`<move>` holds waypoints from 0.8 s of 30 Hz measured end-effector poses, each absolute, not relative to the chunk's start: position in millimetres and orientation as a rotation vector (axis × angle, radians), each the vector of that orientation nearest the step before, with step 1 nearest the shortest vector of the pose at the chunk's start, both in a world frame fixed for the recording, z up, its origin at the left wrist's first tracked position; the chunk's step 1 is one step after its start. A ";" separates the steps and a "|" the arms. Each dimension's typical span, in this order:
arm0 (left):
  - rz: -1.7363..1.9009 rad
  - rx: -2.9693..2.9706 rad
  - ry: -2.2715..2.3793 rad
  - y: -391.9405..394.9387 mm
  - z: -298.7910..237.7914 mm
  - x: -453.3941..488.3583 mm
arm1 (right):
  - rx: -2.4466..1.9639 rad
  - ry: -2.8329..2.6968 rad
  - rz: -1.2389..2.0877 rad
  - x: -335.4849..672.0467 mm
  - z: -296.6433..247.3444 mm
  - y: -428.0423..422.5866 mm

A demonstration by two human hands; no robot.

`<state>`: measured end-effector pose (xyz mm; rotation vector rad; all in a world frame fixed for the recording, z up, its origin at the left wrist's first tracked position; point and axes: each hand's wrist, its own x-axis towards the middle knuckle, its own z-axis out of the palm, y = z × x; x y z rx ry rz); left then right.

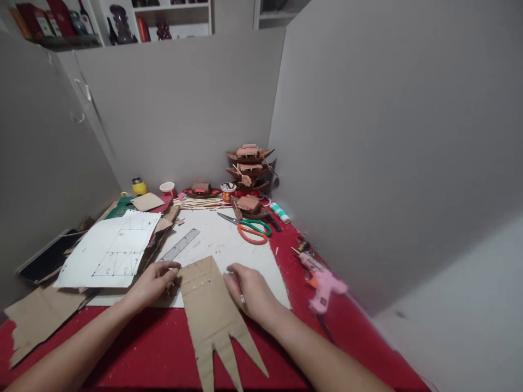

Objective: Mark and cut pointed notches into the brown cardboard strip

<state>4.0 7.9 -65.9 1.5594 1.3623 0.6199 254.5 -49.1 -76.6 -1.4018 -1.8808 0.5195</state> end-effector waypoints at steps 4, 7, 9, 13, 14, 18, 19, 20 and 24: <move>0.698 1.391 1.316 -1.2 -61.5 15.7 | -1.346 -1.865 0.598 256.0 -75.1 -50.0; 0.796 1.364 1.328 -6.6 -58.9 16.5 | -1.310 -1.844 0.664 256.2 -75.3 -51.0; 0.864 1.361 1.355 -8.2 -58.7 12.5 | -1.291 -1.826 0.713 255.7 -76.1 -51.6; 0.905 1.282 1.369 -11.0 -59.9 4.7 | -1.255 -1.792 0.803 254.1 -79.0 -52.2; 0.899 1.249 1.356 -12.2 -60.1 4.8 | -1.245 -1.784 0.823 253.4 -80.0 -52.3; 0.864 1.163 1.237 -18.1 -59.9 14.7 | -1.220 -1.746 0.896 249.6 -82.2 -53.5; 0.847 1.161 1.186 -19.4 -59.3 18.2 | -1.214 -1.738 0.911 248.5 -82.0 -54.0; 0.827 1.162 1.130 -20.3 -58.5 21.5 | -1.206 -1.732 0.921 247.5 -81.4 -54.4; 0.772 1.159 0.945 -19.2 -53.1 26.0 | -1.192 -1.697 0.853 248.1 -77.7 -53.6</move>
